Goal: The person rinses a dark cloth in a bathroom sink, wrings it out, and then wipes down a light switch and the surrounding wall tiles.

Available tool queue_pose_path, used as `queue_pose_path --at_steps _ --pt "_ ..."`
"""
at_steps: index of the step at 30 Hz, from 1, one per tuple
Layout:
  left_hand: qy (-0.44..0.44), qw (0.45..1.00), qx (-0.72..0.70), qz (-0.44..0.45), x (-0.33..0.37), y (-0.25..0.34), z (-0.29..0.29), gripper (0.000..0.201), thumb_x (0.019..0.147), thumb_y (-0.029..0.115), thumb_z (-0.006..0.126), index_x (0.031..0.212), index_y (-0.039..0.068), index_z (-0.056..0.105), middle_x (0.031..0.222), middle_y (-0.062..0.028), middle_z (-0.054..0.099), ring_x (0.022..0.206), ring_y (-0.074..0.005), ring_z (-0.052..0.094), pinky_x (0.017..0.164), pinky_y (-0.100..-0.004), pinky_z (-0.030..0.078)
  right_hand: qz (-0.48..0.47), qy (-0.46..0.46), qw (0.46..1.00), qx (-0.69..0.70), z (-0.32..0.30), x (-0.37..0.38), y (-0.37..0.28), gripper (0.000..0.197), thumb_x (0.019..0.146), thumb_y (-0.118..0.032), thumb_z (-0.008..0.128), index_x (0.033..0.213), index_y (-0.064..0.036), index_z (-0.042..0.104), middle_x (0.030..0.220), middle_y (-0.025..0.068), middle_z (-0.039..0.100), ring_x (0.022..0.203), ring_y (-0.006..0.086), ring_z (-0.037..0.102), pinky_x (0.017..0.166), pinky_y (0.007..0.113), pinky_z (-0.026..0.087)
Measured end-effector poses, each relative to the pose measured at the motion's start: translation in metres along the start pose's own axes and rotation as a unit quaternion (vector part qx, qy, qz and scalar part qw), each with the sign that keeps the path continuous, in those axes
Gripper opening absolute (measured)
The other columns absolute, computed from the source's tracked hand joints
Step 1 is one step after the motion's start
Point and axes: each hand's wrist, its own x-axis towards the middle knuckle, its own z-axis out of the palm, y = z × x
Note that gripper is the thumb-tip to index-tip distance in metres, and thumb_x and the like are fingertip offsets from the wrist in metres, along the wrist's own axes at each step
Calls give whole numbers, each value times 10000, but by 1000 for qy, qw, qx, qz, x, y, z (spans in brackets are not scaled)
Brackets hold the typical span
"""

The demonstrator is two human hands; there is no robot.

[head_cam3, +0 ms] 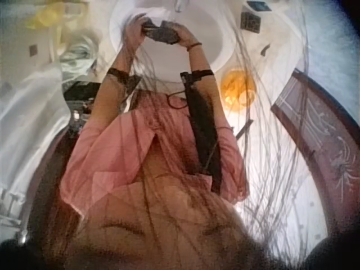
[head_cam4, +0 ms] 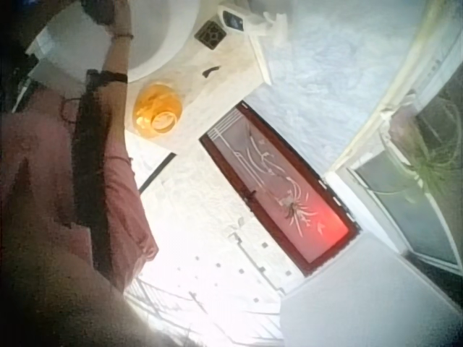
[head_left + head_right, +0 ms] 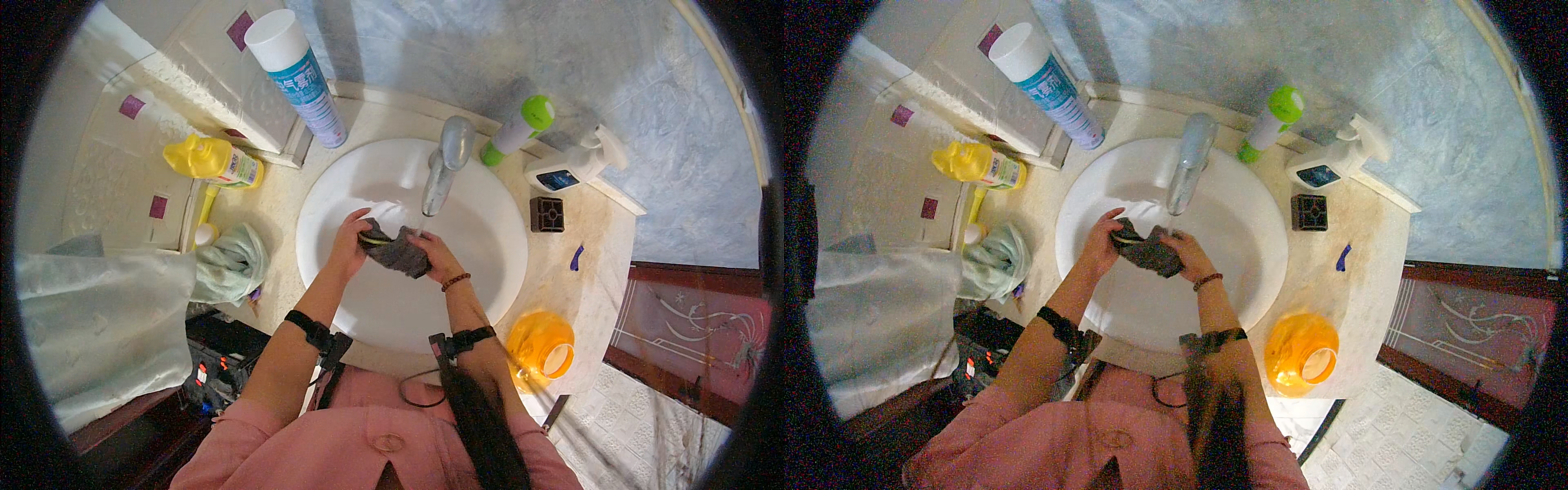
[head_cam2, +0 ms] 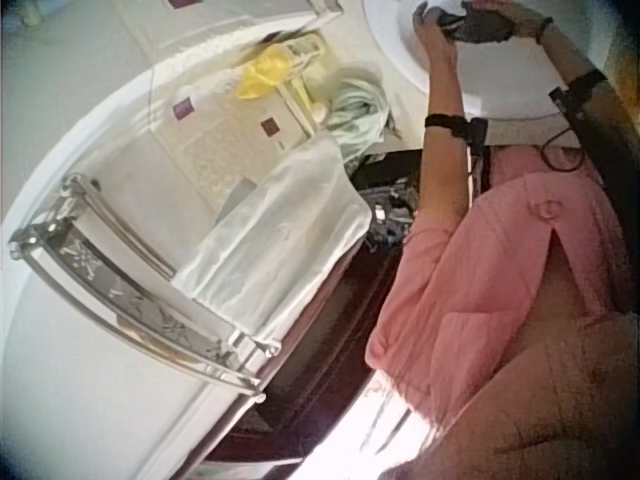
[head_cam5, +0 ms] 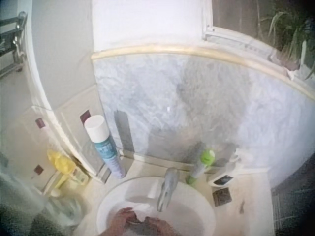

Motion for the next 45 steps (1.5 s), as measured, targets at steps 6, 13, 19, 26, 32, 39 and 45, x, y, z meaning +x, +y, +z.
queue_pose_path --at_steps 6,13,19,26,32,39,45 --pt "-7 992 -33 -121 39 -31 -10 370 780 90 526 1137 57 436 963 -78 502 879 -194 505 716 -326 460 -177 116 976 -55 5 -10 -31 282 826 -134 518 1069 5 485 909 70 565 779 167 562 687 289 463" --pt "6 934 -289 -209 30 -51 29 417 864 406 396 1091 69 487 1024 -125 538 935 -240 518 809 -330 434 -342 281 847 -295 17 -13 -22 271 815 -170 545 1033 -14 502 962 116 567 835 228 557 712 299 449" --pt "-138 946 -278 -95 43 -96 13 313 903 282 326 991 40 504 920 -103 555 866 -228 534 761 -343 456 -415 244 660 -576 51 -20 15 270 774 -230 569 973 -55 520 964 175 527 901 346 509 785 383 418" --pt "-13 996 -92 9 25 -54 41 262 878 89 347 1115 13 429 1004 -108 533 892 -236 548 776 -365 488 -390 345 661 -541 10 6 5 208 745 -101 574 903 -20 466 874 158 467 772 333 498 651 393 416" --pt "-41 981 -181 -49 18 -74 31 271 862 60 382 1121 -1 431 999 -107 541 883 -223 550 753 -362 488 -413 243 661 -577 41 -2 5 279 776 -210 547 973 -23 487 973 177 484 850 356 511 671 412 447" --pt "-49 992 -116 -21 29 -44 23 333 827 10 421 1160 23 439 1041 -89 530 930 -184 518 810 -309 435 -395 292 655 -574 33 0 18 215 725 -57 534 927 -29 466 845 183 484 791 365 498 679 407 416" --pt "-23 993 68 -91 4 -66 45 320 846 -3 402 1166 -2 401 1071 -107 513 931 -210 529 815 -314 452 -304 364 662 -581 21 4 -21 256 713 -139 569 936 -27 516 907 179 519 861 359 505 716 426 430"
